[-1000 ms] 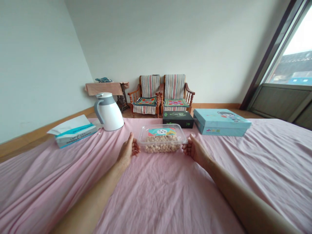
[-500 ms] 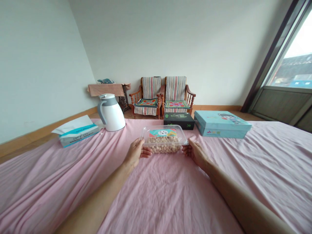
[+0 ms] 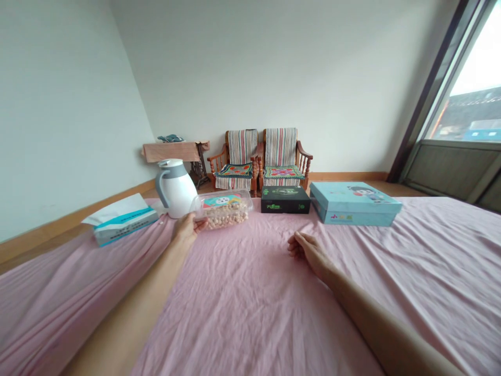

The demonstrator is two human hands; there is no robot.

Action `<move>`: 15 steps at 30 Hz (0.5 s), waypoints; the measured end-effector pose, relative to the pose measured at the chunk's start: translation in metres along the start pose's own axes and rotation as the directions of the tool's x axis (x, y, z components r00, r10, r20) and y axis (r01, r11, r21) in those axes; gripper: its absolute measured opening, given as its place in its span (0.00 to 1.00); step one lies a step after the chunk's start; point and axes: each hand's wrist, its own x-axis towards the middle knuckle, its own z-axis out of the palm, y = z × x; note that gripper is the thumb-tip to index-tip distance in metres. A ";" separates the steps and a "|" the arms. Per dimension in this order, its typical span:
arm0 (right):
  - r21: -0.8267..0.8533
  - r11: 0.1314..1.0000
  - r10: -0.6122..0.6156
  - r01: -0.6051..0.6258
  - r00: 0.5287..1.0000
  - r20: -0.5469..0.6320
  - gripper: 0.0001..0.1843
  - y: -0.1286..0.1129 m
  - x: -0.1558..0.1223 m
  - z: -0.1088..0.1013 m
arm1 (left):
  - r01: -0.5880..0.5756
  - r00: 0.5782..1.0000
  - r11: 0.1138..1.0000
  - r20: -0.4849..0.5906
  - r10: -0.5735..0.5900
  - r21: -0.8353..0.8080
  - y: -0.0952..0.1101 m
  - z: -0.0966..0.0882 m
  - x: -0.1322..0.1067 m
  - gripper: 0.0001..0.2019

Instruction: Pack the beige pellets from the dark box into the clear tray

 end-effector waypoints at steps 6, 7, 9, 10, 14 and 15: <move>-0.027 0.999 0.018 -0.019 1.000 -0.010 0.22 -0.003 -0.001 0.003 | -0.018 0.998 1.000 -0.054 0.018 -0.003 -0.011 0.032 0.049 0.07; -0.033 0.999 0.024 -0.024 1.000 -0.007 0.22 -0.003 -0.001 0.003 | -0.023 0.999 1.000 -0.047 0.023 0.012 -0.015 0.037 0.053 0.10; -0.041 0.999 0.031 -0.031 1.000 -0.002 0.21 -0.003 -0.001 0.003 | -0.047 0.999 0.997 -0.019 0.048 0.055 -0.023 0.043 0.057 0.14; -0.044 0.999 0.032 -0.032 0.999 0.001 0.21 -0.003 -0.001 0.003 | -0.066 0.998 0.994 0.001 0.066 0.085 -0.026 0.045 0.057 0.15; -0.048 0.998 0.031 -0.030 1.000 0.003 0.21 -0.003 0.000 0.003 | -0.184 0.982 0.942 0.089 0.166 0.280 -0.039 0.039 0.047 0.16; -0.051 0.998 0.029 -0.029 1.000 0.003 0.20 -0.003 0.000 0.003 | -0.227 0.973 0.910 0.114 0.199 0.348 -0.043 0.035 0.041 0.15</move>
